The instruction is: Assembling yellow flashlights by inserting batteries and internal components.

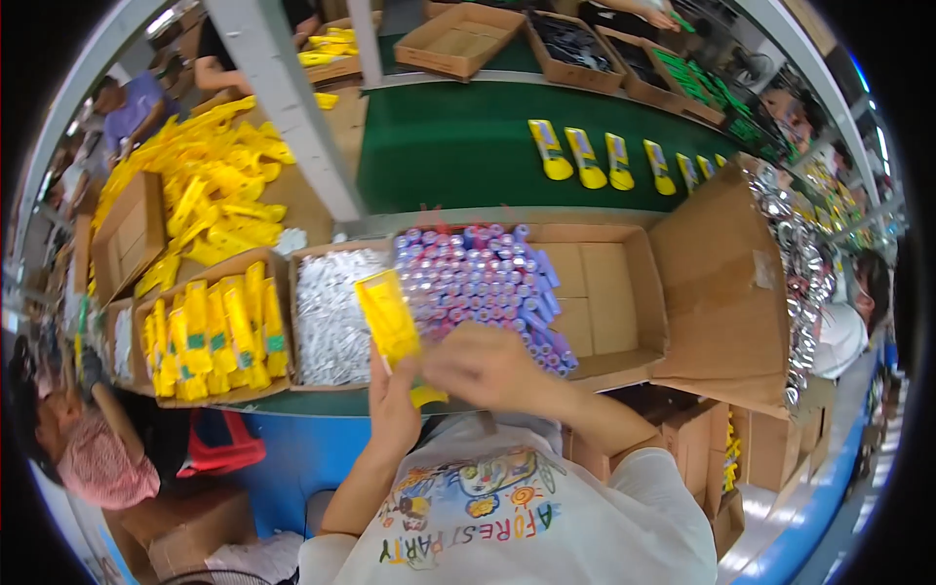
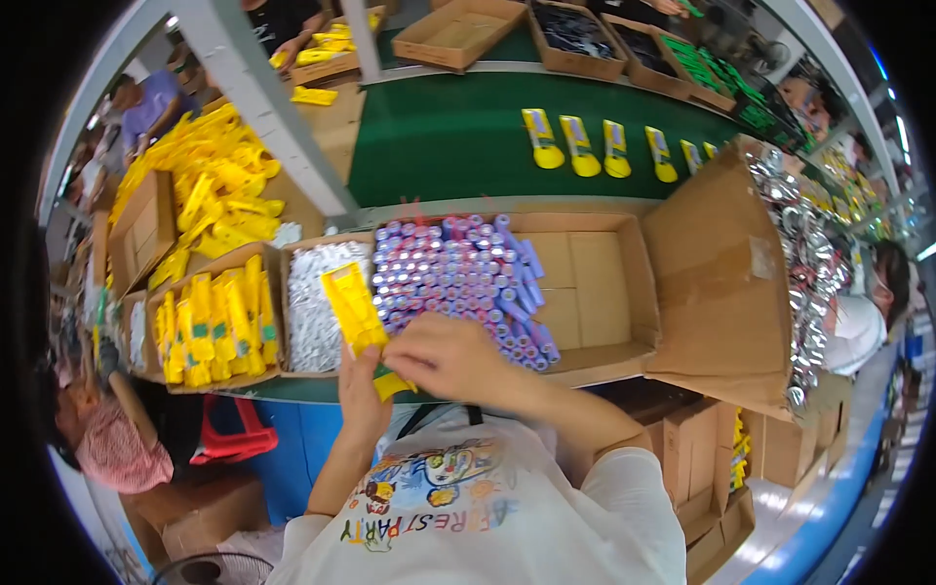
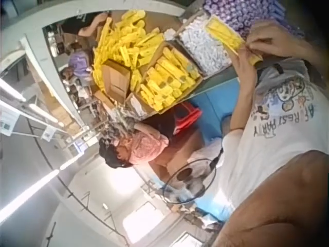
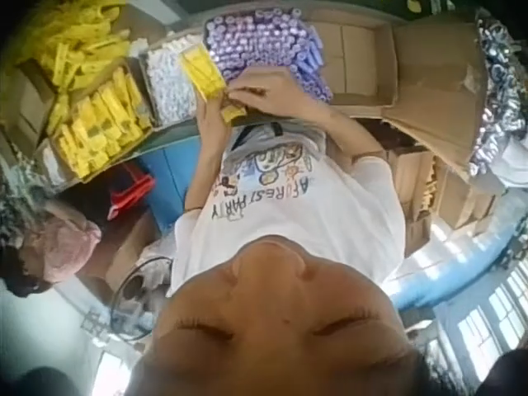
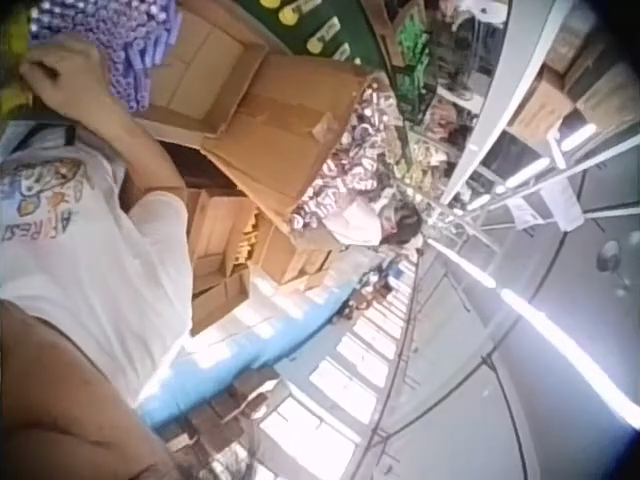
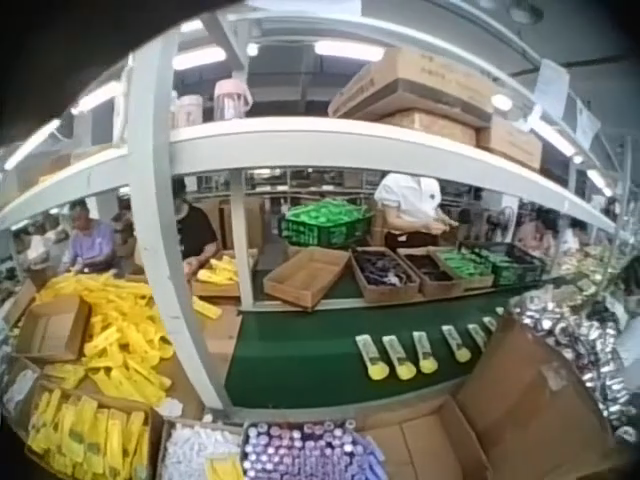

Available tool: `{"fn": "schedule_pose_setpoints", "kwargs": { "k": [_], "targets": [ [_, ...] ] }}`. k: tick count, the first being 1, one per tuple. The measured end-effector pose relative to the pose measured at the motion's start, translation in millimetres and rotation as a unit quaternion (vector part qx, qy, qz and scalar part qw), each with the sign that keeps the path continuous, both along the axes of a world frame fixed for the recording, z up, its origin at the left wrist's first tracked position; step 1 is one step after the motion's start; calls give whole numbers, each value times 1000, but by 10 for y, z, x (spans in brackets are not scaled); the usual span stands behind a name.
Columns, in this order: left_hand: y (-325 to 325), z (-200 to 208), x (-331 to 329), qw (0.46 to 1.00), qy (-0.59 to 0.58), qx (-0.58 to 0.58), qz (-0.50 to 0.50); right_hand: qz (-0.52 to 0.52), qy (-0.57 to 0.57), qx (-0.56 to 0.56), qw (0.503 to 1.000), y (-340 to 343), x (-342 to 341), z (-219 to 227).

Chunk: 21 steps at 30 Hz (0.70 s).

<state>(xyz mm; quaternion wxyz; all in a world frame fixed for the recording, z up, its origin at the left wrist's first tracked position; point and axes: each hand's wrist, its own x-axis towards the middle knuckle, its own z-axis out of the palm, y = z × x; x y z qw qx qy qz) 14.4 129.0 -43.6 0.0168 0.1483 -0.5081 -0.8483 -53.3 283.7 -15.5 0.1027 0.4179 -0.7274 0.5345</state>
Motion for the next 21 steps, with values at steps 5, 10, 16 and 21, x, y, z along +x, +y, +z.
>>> {"fn": "schedule_pose_setpoints", "kwargs": {
  "k": [5,10,16,21],
  "targets": [
    [34,-20,-67,996,57,-8,-67,-241,-82,431,866,1382,-987,-721],
    [-9,-187,-93,974,90,-202,-54,-206,-303,293,883,1520,-1124,-813],
    [-11,-45,22,964,104,-218,-110,-99,-437,-82,890,702,-318,38],
    [153,50,27,967,79,-202,-137,-32,-563,-20,826,238,30,167]
  ]
}}
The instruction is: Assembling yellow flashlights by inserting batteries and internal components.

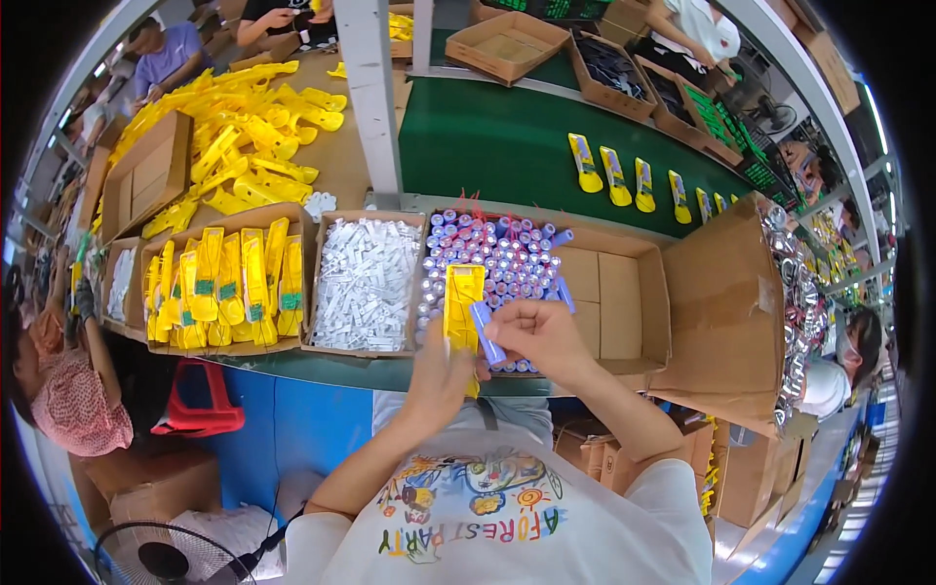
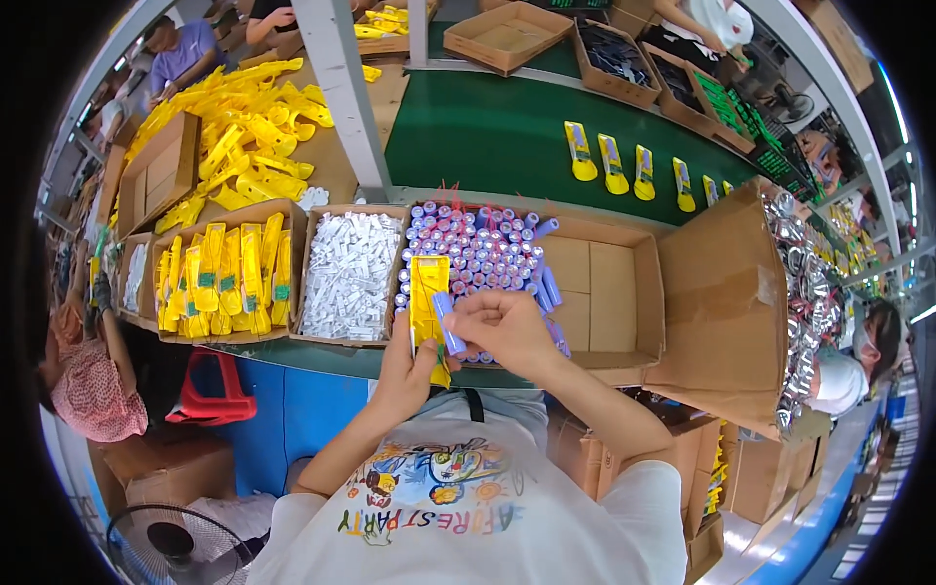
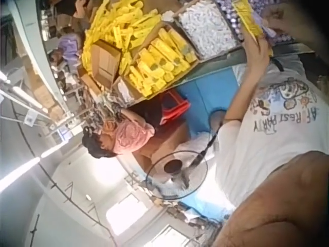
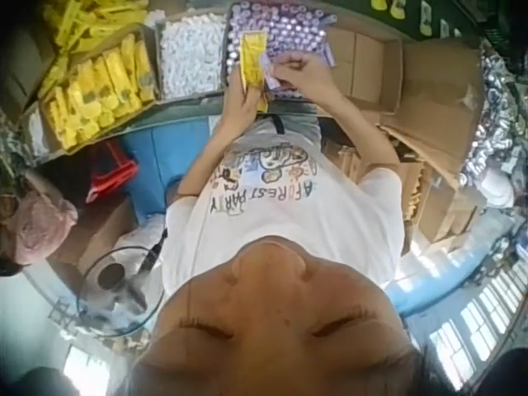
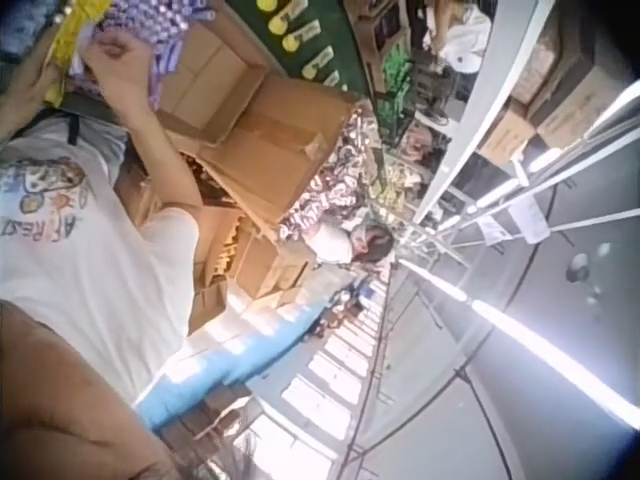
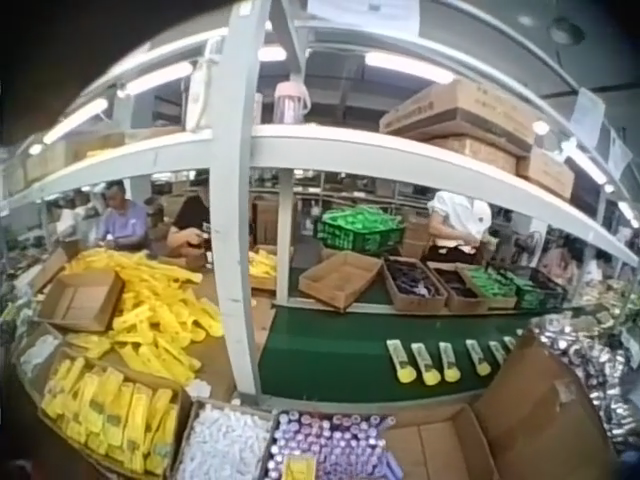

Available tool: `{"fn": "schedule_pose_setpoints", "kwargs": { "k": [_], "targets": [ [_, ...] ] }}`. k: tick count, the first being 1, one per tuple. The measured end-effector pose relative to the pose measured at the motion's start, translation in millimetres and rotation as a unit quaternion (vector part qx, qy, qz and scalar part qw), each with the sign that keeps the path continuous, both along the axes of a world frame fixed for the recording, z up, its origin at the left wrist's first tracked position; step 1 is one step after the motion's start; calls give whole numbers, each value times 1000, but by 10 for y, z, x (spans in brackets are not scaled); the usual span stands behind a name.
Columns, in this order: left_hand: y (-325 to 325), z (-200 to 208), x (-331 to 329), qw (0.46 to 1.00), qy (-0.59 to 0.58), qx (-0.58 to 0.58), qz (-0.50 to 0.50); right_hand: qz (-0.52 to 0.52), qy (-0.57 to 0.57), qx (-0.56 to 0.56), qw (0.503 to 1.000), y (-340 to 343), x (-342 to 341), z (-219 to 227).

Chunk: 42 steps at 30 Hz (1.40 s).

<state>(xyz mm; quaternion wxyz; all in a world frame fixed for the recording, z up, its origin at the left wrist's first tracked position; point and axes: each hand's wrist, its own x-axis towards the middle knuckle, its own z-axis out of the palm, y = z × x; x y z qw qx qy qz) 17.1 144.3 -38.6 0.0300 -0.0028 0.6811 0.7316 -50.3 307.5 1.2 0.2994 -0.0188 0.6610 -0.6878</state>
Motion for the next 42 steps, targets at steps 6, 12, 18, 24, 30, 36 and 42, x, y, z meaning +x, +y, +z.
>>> {"fn": "schedule_pose_setpoints", "kwargs": {
  "k": [6,12,18,24,30,36,42],
  "targets": [
    [18,66,26,998,-5,-46,35,-1,77,5,997,-257,-73,-125],
    [-177,20,19,989,22,-107,96,58,154,33,986,-540,-190,-169],
    [-604,-83,86,982,-33,18,187,247,228,21,942,-1111,-655,-242],
    [-902,-351,306,960,-10,60,272,376,596,177,687,-1465,-1078,-453],
    [-738,-282,340,967,-20,147,205,304,461,84,830,-1320,-1000,-243],
    [-616,-270,277,977,-21,159,140,135,396,19,908,-1345,-791,-157],
    [-566,-117,234,987,-24,45,150,113,504,82,852,-1206,-712,-194]
  ]
}}
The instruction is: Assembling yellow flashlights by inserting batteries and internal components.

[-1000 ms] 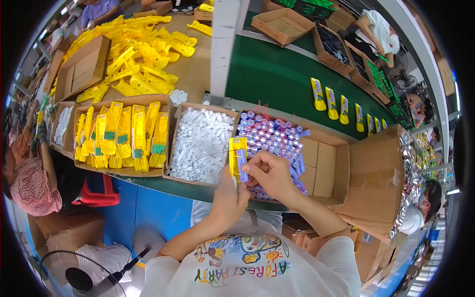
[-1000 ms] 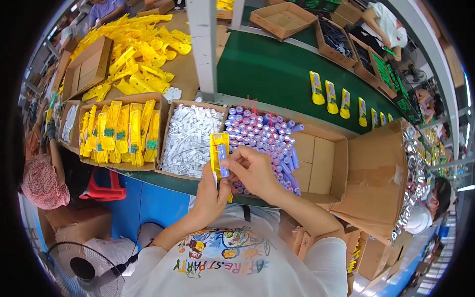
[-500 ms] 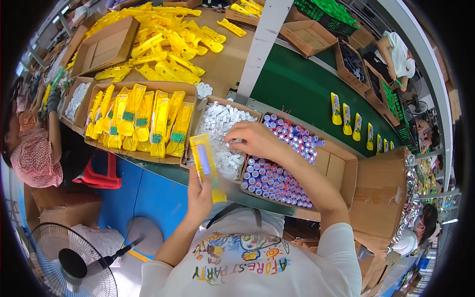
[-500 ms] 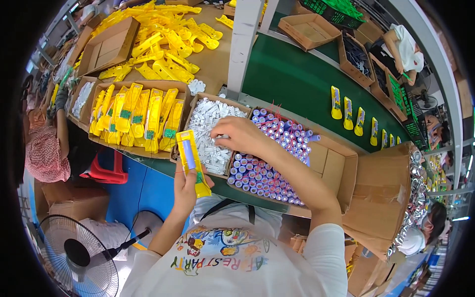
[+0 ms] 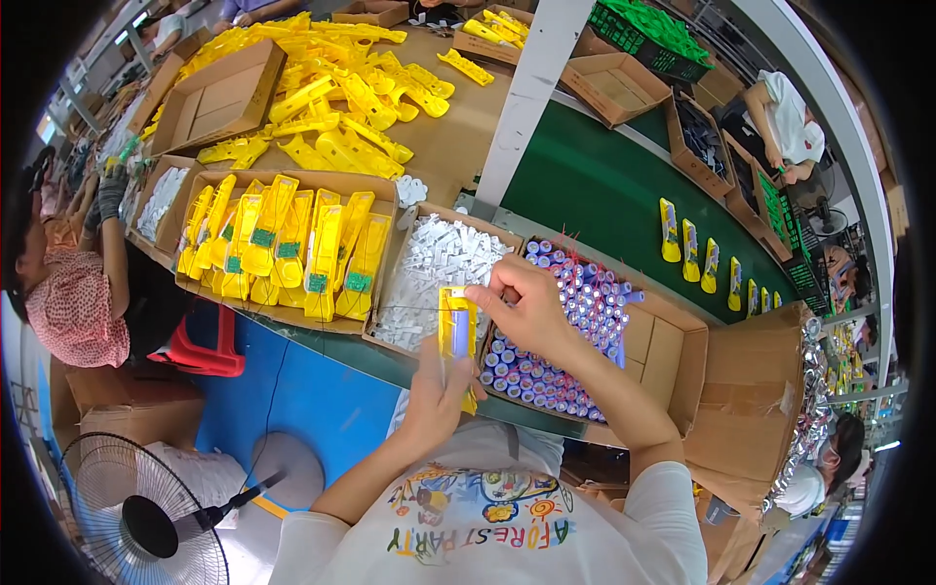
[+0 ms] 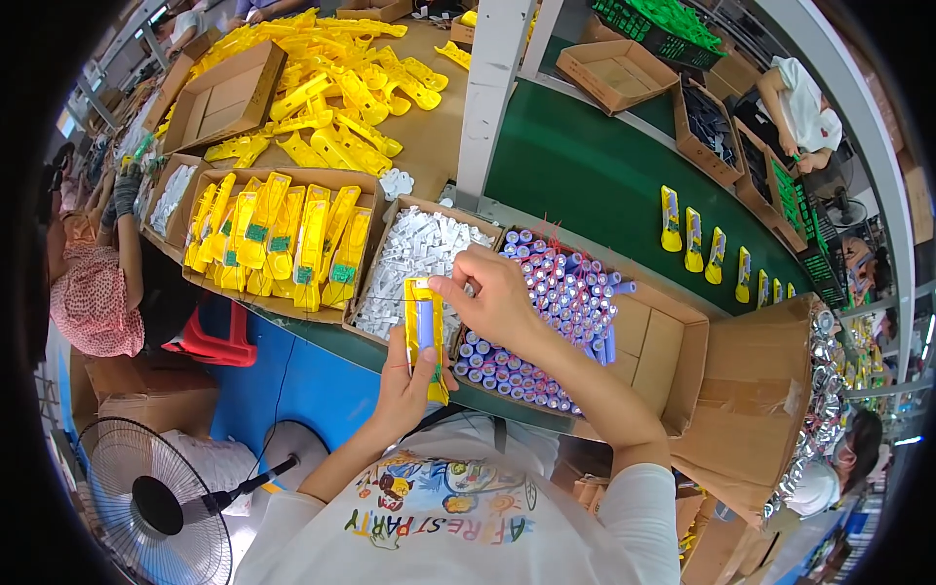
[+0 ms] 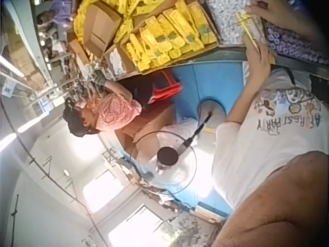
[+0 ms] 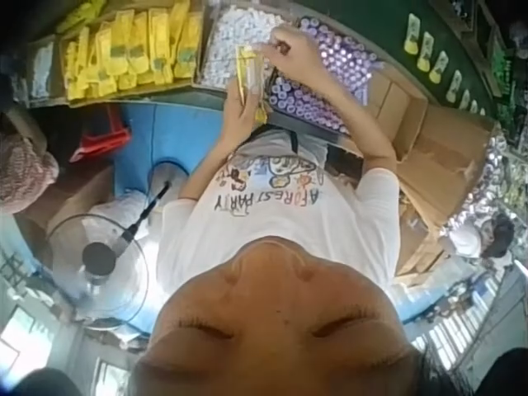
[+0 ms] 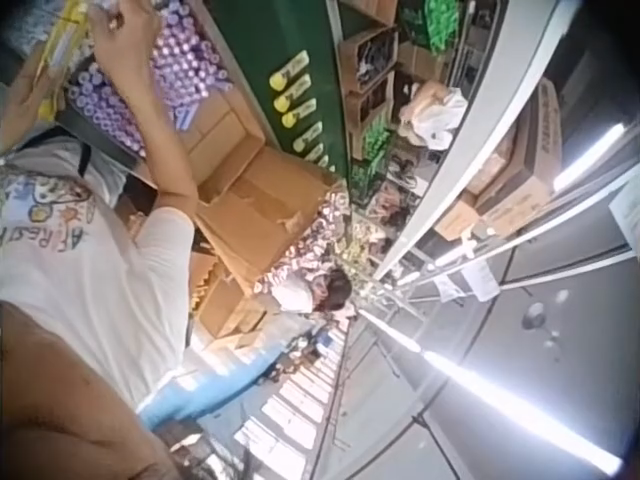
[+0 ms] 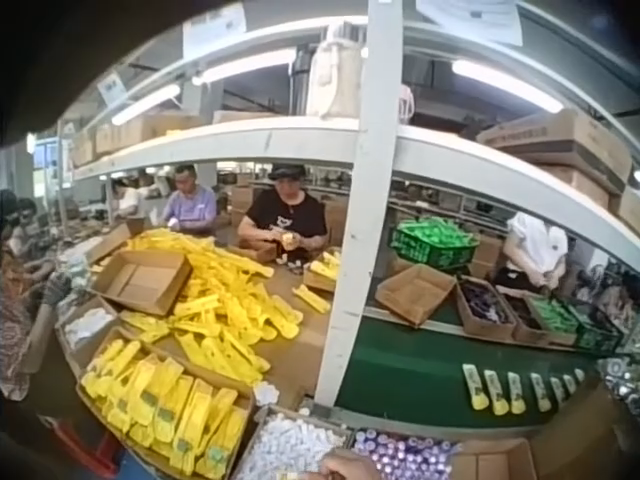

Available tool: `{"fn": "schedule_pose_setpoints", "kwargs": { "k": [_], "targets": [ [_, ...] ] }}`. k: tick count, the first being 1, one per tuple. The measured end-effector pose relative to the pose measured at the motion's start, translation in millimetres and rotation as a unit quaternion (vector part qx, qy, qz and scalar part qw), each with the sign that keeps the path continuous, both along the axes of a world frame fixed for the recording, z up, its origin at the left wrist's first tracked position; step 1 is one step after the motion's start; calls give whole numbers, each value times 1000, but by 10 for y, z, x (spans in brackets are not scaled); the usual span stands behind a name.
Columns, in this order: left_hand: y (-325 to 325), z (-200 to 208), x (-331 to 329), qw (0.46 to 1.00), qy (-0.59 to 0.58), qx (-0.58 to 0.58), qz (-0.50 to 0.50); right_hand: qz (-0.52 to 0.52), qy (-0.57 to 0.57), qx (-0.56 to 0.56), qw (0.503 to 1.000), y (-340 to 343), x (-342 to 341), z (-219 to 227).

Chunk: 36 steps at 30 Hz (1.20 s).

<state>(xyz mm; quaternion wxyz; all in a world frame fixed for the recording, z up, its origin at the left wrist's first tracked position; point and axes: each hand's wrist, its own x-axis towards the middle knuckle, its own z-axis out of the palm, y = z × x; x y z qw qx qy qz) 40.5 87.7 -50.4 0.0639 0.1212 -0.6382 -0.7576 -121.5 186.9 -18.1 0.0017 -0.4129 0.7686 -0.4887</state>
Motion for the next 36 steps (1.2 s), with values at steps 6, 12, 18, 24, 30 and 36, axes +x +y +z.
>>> {"fn": "schedule_pose_setpoints", "kwargs": {
  "k": [6,12,18,24,30,36],
  "targets": [
    [-29,38,-64,993,-15,-113,-42,-37,-166,76,983,173,23,241],
    [61,66,-316,995,-16,-68,-75,-72,-16,42,996,339,-128,255],
    [103,64,-404,981,-53,134,-128,54,-130,74,987,438,-306,223],
    [-1031,199,-450,887,-2,-377,265,-334,57,104,935,1722,-2676,-209],
    [-1814,191,-366,696,-161,-680,162,-288,222,490,793,2371,-3717,-1032],
    [-1638,416,-484,835,-9,-493,243,-43,130,193,972,559,-1124,459]
  ]
}}
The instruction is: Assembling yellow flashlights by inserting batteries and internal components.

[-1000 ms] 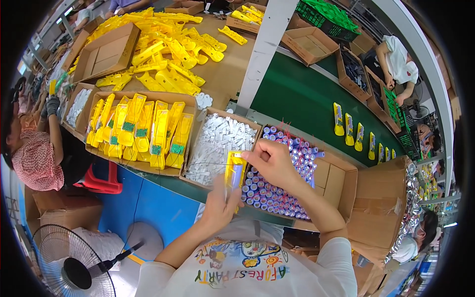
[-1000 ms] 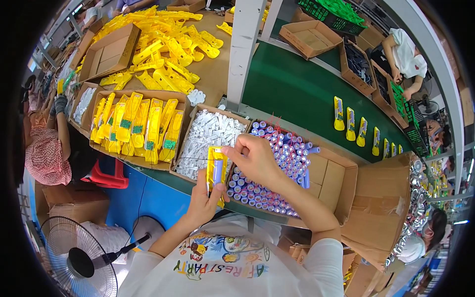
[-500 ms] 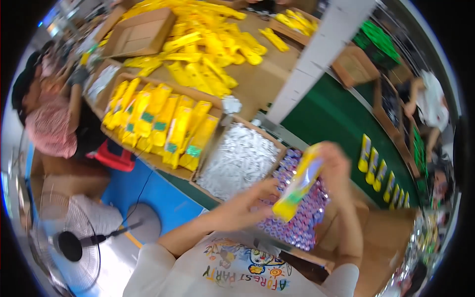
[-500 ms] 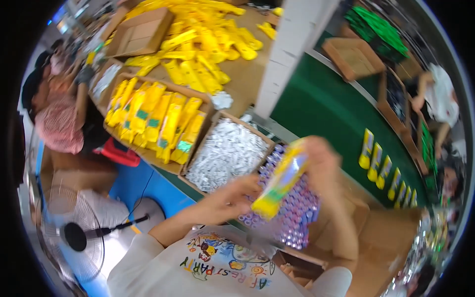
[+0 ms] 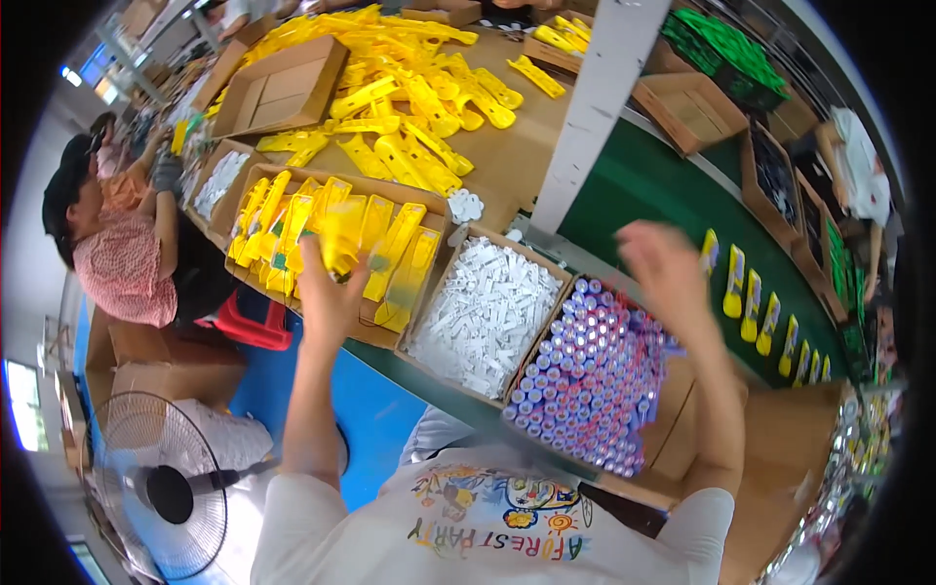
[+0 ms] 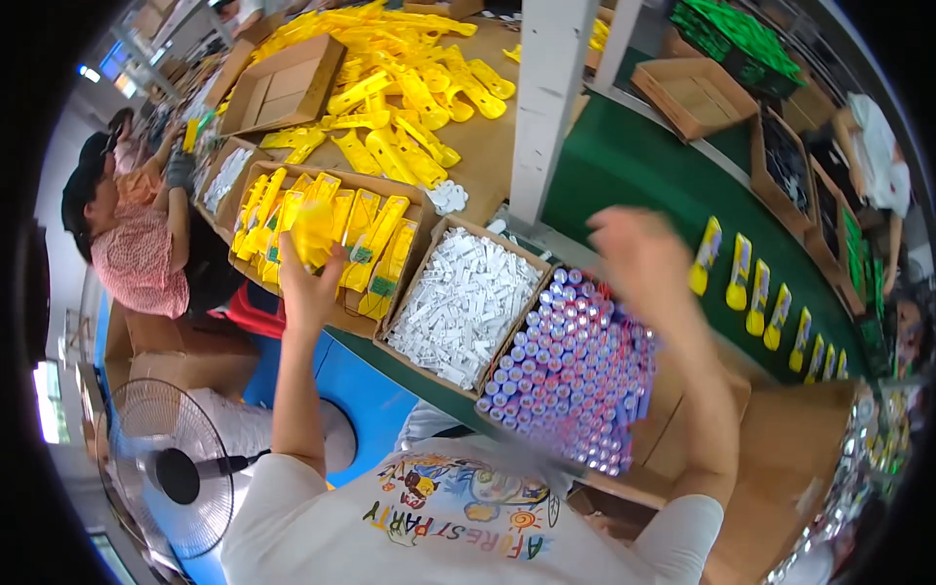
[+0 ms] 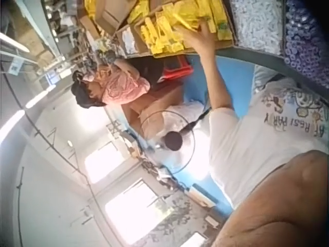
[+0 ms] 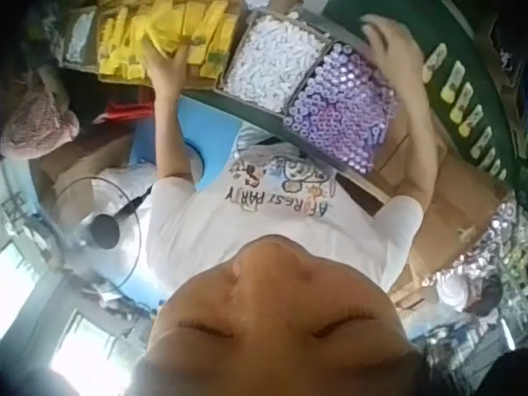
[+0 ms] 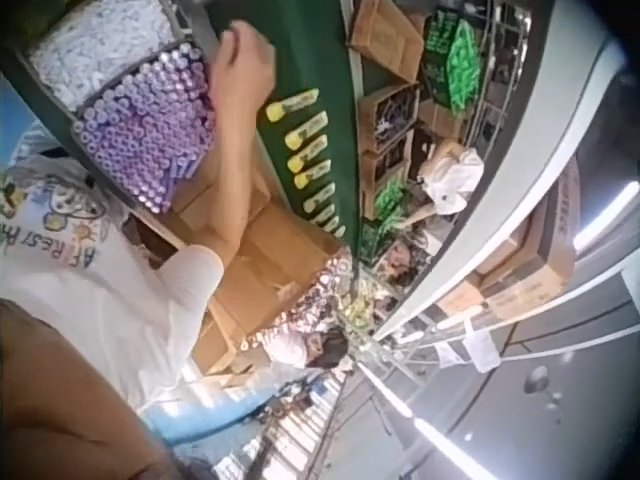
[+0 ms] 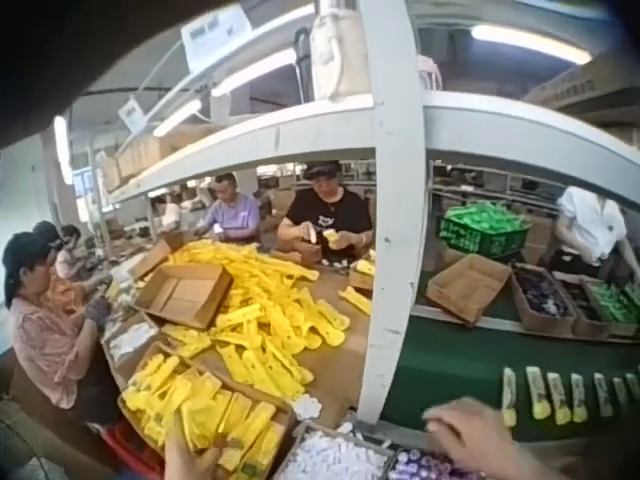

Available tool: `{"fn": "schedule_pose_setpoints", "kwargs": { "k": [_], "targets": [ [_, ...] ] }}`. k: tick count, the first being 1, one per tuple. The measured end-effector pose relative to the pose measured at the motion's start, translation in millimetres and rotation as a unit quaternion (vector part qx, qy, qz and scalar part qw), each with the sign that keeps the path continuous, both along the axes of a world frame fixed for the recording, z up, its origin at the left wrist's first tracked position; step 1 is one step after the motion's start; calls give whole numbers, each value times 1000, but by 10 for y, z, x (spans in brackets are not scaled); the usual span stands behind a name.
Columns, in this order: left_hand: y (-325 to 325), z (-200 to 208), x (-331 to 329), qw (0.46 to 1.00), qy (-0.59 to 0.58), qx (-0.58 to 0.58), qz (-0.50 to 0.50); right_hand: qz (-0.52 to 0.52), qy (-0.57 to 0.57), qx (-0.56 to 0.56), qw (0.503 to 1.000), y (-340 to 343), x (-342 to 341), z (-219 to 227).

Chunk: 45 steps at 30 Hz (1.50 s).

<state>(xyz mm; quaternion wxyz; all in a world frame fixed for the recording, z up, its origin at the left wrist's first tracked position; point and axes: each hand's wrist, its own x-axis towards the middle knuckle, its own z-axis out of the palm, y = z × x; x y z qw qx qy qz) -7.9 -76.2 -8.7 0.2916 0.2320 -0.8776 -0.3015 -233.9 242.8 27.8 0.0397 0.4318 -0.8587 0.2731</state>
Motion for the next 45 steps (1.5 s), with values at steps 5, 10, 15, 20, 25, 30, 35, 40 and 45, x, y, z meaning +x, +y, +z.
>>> {"fn": "schedule_pose_setpoints", "kwargs": {
  "k": [5,10,15,20,25,30,35,40,45],
  "targets": [
    [916,144,-137,599,32,784,-160,209,126,-89,966,-382,1162,-52],
    [1181,-160,-43,620,50,752,-220,186,-241,-136,943,-206,1230,-56],
    [1665,-127,57,776,45,540,-322,47,-332,-136,932,-191,1375,-52],
    [1770,-390,11,734,37,609,-298,-20,66,-167,984,-43,1731,-346],
    [1799,-385,-70,714,-28,618,-329,-118,32,-69,990,723,1093,-428],
    [1968,-334,-114,727,-34,538,-425,-194,97,90,972,1481,523,-778],
    [2035,-244,-34,685,-64,588,-424,-129,213,86,965,1650,523,-922],
    [2090,-291,19,675,-63,604,-419,-67,325,-38,942,1061,1136,-357],
    [2018,-226,-18,678,-108,597,-415,102,220,45,969,607,1624,-204]
  ]
}}
